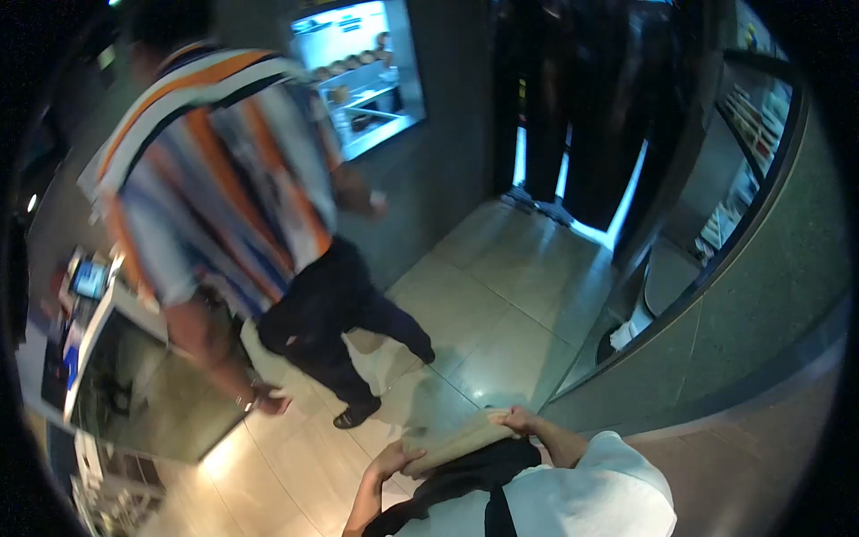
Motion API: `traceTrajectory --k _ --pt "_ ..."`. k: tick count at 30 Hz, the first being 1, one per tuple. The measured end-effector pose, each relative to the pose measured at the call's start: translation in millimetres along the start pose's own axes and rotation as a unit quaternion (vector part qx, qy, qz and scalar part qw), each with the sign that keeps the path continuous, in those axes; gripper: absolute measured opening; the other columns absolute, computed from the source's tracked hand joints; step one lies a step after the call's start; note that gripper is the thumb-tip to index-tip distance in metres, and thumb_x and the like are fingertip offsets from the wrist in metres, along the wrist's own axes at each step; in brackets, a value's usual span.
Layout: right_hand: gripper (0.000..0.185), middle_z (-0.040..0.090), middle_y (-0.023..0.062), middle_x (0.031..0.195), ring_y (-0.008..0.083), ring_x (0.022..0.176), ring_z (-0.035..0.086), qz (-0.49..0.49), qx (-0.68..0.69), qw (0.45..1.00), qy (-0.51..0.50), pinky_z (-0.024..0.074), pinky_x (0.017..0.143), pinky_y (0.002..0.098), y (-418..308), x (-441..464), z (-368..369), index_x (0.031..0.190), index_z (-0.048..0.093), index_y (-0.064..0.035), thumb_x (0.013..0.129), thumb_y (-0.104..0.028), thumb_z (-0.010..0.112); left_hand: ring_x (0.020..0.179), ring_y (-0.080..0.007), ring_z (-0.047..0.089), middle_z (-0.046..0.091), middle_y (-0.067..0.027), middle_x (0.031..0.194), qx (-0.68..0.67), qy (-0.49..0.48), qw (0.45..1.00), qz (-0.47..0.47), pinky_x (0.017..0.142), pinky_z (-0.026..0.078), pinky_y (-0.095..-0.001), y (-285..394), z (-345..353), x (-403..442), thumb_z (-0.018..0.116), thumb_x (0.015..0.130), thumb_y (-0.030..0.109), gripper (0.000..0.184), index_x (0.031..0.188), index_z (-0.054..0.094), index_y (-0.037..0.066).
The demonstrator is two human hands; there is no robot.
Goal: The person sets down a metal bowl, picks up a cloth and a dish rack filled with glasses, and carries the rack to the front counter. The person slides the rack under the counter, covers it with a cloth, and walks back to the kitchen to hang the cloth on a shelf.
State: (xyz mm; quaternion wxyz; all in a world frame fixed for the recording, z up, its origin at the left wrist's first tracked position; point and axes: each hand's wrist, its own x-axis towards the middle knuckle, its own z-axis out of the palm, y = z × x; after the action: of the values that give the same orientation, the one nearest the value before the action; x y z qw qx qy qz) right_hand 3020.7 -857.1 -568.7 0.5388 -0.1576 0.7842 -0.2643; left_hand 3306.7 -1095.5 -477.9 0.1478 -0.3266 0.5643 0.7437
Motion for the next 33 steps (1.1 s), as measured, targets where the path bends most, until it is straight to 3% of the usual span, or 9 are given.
traceTrajectory --k 8,9,11,16,21,24,26,30,33 --pt "0.081 0.062 0.0206 0.114 0.0284 0.106 0.06 0.023 0.002 0.995 0.098 0.0455 0.092 0.0369 -27 138 -36 0.121 0.056 0.0045 0.07 -0.055 0.075 0.076 -0.0198 0.061 0.062 -0.0155 0.097 0.353 0.033 0.921 -0.163 0.051 0.048 -0.0297 118 -89 209 0.083 0.069 0.037 0.085 0.129 0.043 -0.008" --pt "0.078 0.062 0.021 0.116 0.0289 0.108 0.059 0.017 0.064 0.991 0.118 0.0454 0.092 0.0366 -21 171 -42 0.121 0.056 0.0046 0.07 -0.052 0.075 0.086 -0.0235 0.063 0.061 -0.0184 0.108 0.331 0.042 0.942 0.045 0.055 0.052 -0.0314 100 -104 234 0.082 0.07 0.036 0.087 0.135 0.04 -0.004" --pt "0.069 0.063 0.0172 0.113 0.0261 0.105 0.059 0.016 0.07 0.986 0.15 0.0461 0.089 0.0345 -51 206 -92 0.119 0.058 0.0039 0.073 -0.044 0.077 0.087 -0.0225 0.061 0.06 -0.0172 0.108 0.312 0.01 0.95 0.004 0.062 0.05 -0.0337 146 -106 275 0.082 0.07 0.037 0.09 0.137 0.037 -0.002" --pt "0.064 0.06 0.0161 0.116 0.024 0.107 0.056 -0.109 0.07 0.99 -0.06 0.0443 0.092 0.0336 -201 211 -281 0.127 0.052 -0.0004 0.078 -0.034 0.075 0.095 -0.0189 0.056 0.055 -0.0144 0.12 0.254 -0.028 0.959 -0.127 0.072 0.048 -0.031 312 -121 301 0.081 0.072 0.037 0.09 0.143 0.033 0.007" --pt "0.091 0.053 0.0158 0.128 0.0267 0.126 0.045 -0.397 0.508 0.76 -0.083 0.0358 0.107 0.037 -380 79 -467 0.146 0.019 -0.0051 0.078 -0.017 0.077 0.11 -0.021 0.057 0.044 -0.0103 0.136 -0.159 -0.01 0.942 0.294 0.095 0.048 -0.0337 550 -100 304 0.06 0.087 0.024 0.07 0.147 0.026 0.012" --pt "0.095 0.054 0.0119 0.126 0.0247 0.121 0.049 -0.485 0.195 0.846 0.1 0.0369 0.106 0.0361 -397 149 -515 0.148 0.01 -0.007 0.079 -0.016 0.076 0.123 -0.0212 0.049 0.028 -0.0109 0.15 -0.344 -0.044 0.85 0.396 0.098 0.046 -0.0334 633 -68 375 0.063 0.084 0.024 0.084 0.151 0.012 0.015" --pt "0.083 0.055 0.0101 0.125 0.0219 0.121 0.051 -0.494 0.19 0.843 0.1 0.0364 0.106 0.0334 -434 188 -533 0.146 0.022 -0.0051 0.081 -0.018 0.072 0.129 -0.0207 0.042 0.024 -0.0101 0.152 -0.229 -0.075 0.906 0.348 0.1 0.043 -0.0326 644 -76 451 0.066 0.083 0.023 0.089 0.152 0.009 0.015" --pt "0.047 0.067 0.0122 0.094 0.0208 0.083 0.06 -0.121 -0.004 0.991 -0.06 0.0465 0.077 0.0371 -488 251 -618 0.112 0.055 -0.0043 0.095 -0.048 0.046 0.125 -0.0206 0.045 0.024 -0.0083 0.152 -0.012 -0.143 0.967 0.21 0.088 0.046 -0.0273 665 -58 636 0.071 0.083 0.017 0.098 0.152 0.001 0.009" --pt "0.039 0.064 0.0204 0.096 0.0303 0.088 0.061 -0.417 0.024 0.905 0.083 0.0466 0.079 0.0419 -429 359 -642 0.109 0.057 -0.0038 0.094 -0.039 0.049 0.106 -0.0191 0.058 0.046 -0.0101 0.137 -0.091 -0.126 0.988 -0.015 0.081 0.049 -0.0298 699 -6 756 0.065 0.086 0.008 0.074 0.148 0.024 0.008"
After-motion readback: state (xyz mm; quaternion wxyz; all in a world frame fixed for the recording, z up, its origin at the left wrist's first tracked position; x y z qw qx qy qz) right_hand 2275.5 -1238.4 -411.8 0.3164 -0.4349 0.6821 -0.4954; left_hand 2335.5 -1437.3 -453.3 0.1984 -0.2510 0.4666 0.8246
